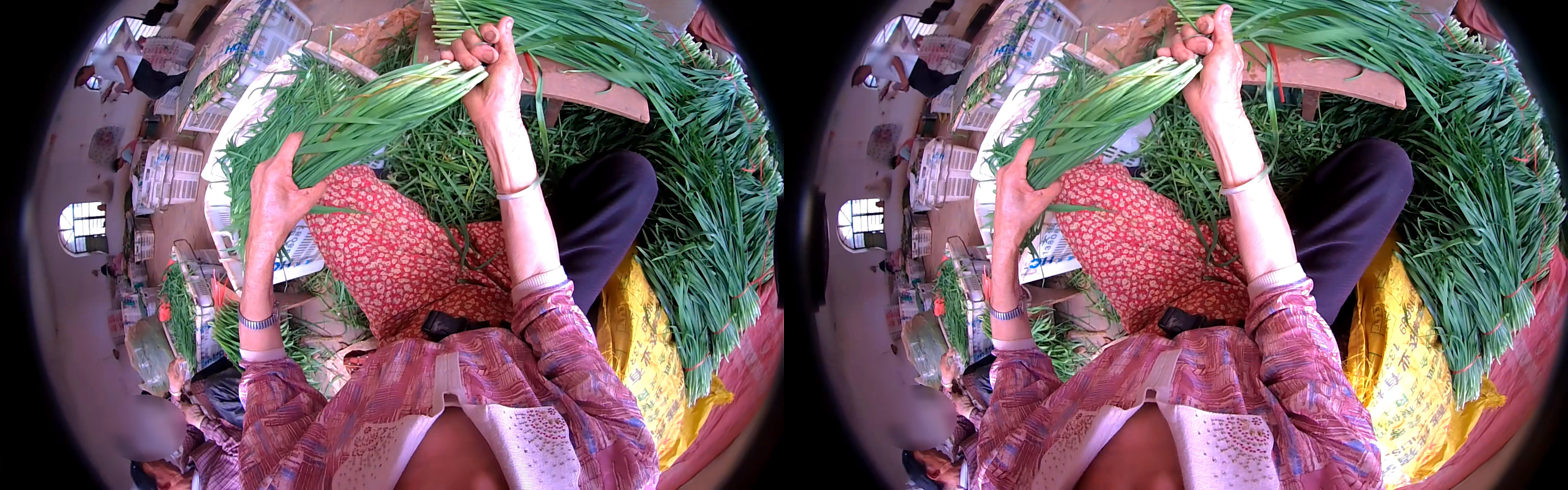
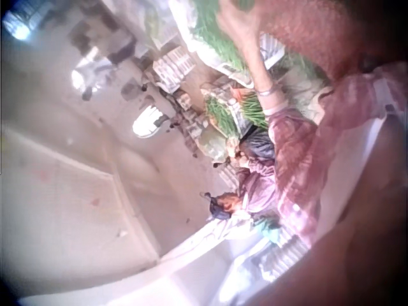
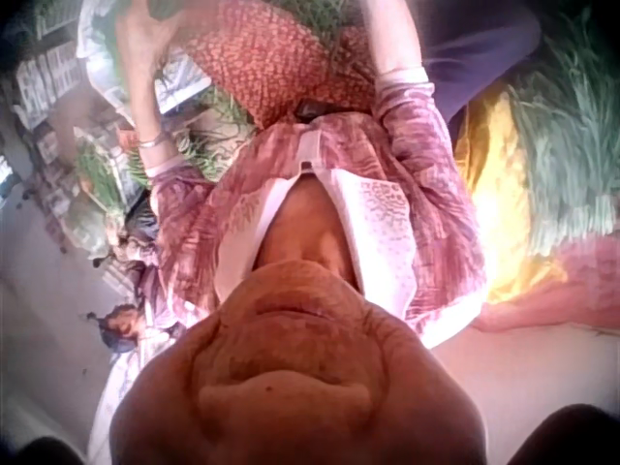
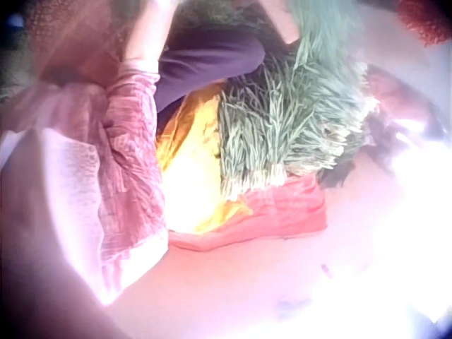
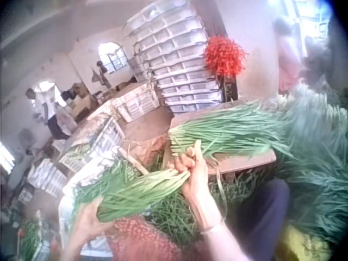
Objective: The person gathers green stalks from a crate, aligns them into a bunch, and ties the bunch together with a red string by hand.
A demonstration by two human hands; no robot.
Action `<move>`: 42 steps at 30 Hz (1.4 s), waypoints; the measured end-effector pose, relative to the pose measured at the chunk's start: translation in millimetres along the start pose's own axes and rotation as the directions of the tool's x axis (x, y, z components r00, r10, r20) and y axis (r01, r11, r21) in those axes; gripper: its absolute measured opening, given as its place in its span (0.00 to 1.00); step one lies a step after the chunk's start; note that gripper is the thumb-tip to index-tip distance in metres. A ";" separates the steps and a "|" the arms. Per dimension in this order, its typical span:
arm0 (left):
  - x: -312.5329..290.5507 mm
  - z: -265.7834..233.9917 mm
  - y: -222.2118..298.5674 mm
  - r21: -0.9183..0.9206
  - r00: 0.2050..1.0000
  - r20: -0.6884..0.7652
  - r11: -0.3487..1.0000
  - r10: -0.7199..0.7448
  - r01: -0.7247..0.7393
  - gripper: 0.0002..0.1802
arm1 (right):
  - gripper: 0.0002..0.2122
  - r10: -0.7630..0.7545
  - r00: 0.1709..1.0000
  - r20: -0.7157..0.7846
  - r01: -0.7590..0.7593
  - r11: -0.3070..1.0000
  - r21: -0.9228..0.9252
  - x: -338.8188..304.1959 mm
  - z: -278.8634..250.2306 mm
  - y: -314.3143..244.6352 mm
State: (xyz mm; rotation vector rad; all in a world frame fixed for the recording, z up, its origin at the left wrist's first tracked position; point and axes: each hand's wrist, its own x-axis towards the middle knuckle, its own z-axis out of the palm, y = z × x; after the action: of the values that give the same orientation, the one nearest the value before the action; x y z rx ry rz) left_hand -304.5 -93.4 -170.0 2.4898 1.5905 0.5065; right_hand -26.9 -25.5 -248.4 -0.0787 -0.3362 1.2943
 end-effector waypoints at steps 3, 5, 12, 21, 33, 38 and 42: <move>-13.4 1.6 -15.6 -0.004 0.998 0.046 0.999 -0.046 0.047 0.32 | 0.21 0.157 0.986 0.062 -0.154 0.987 -0.050 4.0 -13.1 4.1; -26.0 3.2 -18.8 0.098 0.998 0.022 0.994 -0.051 0.048 0.32 | 0.21 0.169 0.986 -0.004 -0.169 0.983 -0.073 1.6 -21.4 15.3; -60.2 25.8 -79.6 0.189 0.980 -0.130 0.967 -0.150 0.173 0.30 | 0.25 0.001 0.982 -0.191 -0.184 0.263 -0.947 0.6 -75.1 -84.6; -85.5 56.6 -84.2 0.123 0.957 -0.215 0.967 -0.193 0.222 0.29 | 0.14 0.422 0.894 0.150 0.384 -0.550 -0.742 -58.6 -36.8 -16.9; -89.5 61.1 -83.6 0.075 0.956 -0.239 0.979 -0.169 0.192 0.30 | 0.10 0.378 0.706 0.599 0.701 -0.249 -0.669 -59.7 -4.8 81.7; -88.2 62.4 -85.3 0.104 0.962 -0.252 0.985 -0.106 0.136 0.33 | 0.08 0.417 0.704 0.575 0.699 -0.260 -0.666 -66.0 -5.9 91.3; -86.9 62.3 -85.4 0.115 0.964 -0.235 0.982 -0.120 0.151 0.35 | 0.07 0.409 0.700 0.585 0.662 -0.066 -0.746 -58.6 -10.4 88.1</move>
State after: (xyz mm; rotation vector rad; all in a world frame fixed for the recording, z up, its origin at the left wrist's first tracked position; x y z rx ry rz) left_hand -388.4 -131.4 -271.2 2.4656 1.9236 0.7104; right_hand -119.4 -55.4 -291.5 -0.8647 -2.0371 0.3954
